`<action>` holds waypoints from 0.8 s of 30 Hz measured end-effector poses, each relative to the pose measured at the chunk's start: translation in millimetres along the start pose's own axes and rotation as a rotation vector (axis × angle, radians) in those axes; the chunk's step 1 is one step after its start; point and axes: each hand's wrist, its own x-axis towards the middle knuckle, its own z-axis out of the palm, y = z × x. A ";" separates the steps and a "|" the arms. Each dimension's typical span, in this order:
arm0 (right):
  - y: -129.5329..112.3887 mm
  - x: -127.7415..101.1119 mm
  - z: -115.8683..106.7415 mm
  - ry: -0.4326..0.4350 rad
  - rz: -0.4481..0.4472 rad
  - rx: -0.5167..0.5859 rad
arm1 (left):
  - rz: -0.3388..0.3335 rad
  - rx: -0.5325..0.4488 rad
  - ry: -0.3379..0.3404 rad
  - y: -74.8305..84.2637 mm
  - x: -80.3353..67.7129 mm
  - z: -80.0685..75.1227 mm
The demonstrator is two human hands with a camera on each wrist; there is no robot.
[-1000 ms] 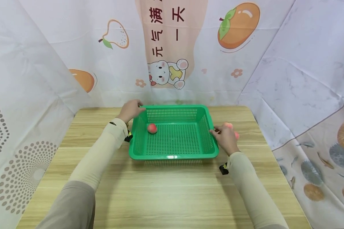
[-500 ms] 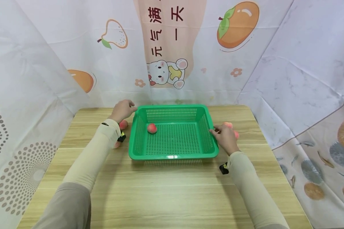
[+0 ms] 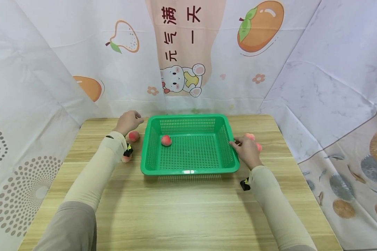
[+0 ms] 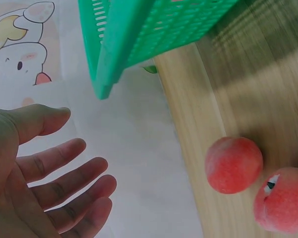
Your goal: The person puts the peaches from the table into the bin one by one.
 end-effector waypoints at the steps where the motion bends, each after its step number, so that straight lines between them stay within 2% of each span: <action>1: -0.1 -0.2 0.0 0.001 0.001 0.000 | -0.001 0.003 0.000 -1.4 0.0 -0.1; 11: -0.8 -1.9 -1.0 -0.002 -0.003 0.019 | -0.057 0.020 -0.028 -13.4 3.8 6.4; 19: -0.4 -0.2 0.9 -0.021 -0.005 0.003 | -0.130 0.010 -0.015 -18.0 6.3 14.8; 24: -1.0 0.3 -1.3 -0.033 -0.002 0.002 | -0.180 -0.048 -0.004 -20.1 8.3 22.1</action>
